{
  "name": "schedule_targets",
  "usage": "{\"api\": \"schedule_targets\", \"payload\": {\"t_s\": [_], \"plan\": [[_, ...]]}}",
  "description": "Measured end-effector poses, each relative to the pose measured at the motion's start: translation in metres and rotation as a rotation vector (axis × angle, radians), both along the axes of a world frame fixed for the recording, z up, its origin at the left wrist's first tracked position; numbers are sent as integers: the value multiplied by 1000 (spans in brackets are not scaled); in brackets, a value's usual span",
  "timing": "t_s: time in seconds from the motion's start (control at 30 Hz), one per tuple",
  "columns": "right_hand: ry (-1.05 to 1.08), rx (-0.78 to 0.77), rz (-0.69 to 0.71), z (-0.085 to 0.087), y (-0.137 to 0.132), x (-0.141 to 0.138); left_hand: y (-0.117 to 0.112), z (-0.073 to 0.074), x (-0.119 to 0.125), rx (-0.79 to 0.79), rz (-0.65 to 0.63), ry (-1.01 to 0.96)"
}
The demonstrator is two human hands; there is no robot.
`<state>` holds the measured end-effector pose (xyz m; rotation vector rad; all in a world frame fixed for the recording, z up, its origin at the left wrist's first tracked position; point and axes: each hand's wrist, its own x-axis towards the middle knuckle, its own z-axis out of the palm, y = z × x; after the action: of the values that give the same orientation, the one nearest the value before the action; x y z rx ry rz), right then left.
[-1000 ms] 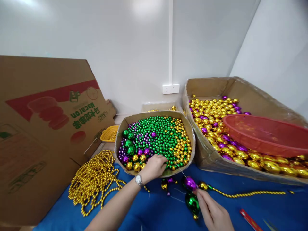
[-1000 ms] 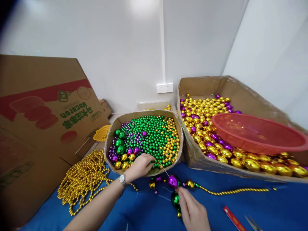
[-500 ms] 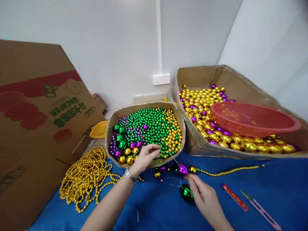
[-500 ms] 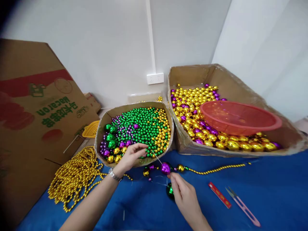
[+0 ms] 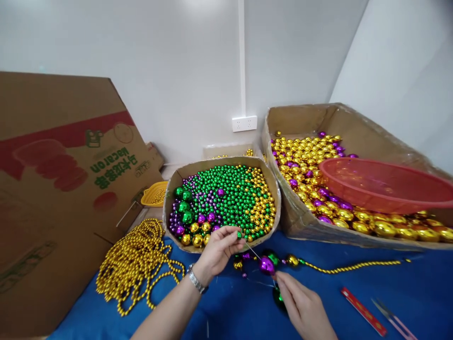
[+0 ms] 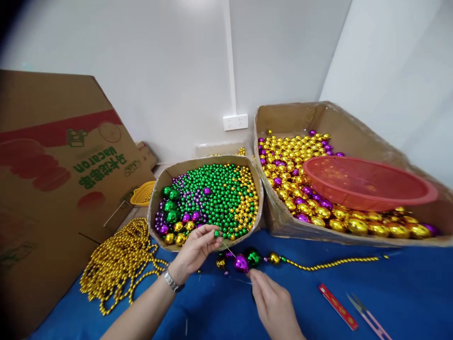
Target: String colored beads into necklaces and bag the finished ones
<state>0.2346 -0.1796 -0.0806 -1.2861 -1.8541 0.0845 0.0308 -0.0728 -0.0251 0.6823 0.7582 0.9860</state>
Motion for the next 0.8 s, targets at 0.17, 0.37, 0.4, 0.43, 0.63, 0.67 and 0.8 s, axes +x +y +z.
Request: {"api": "schedule_targets", "payload": {"t_s": [0.17, 0.37, 0.4, 0.43, 0.63, 0.67, 0.8], "plan": [[18, -22, -4, 1, 1, -1, -1, -2, 1, -22, 17, -17], [12, -28, 4, 2, -2, -1, -2, -6, 1, -12, 33, -28], [8, -24, 7, 3, -3, -1, -3, -6, 1, -11, 37, -26], [4, -21, 8, 3, -3, -2, -4, -6, 2, -10, 46, -24], [-11, -20, 7, 2, -1, -4, -10, 1, 7, -19, 97, -40], [-17, -15, 3, 2, -1, -4, -10, 2, 8, -15, 97, -41], [-34, 4, -12, 3, -1, -2, -11, 3, 8, 55, 119, 1]]}}
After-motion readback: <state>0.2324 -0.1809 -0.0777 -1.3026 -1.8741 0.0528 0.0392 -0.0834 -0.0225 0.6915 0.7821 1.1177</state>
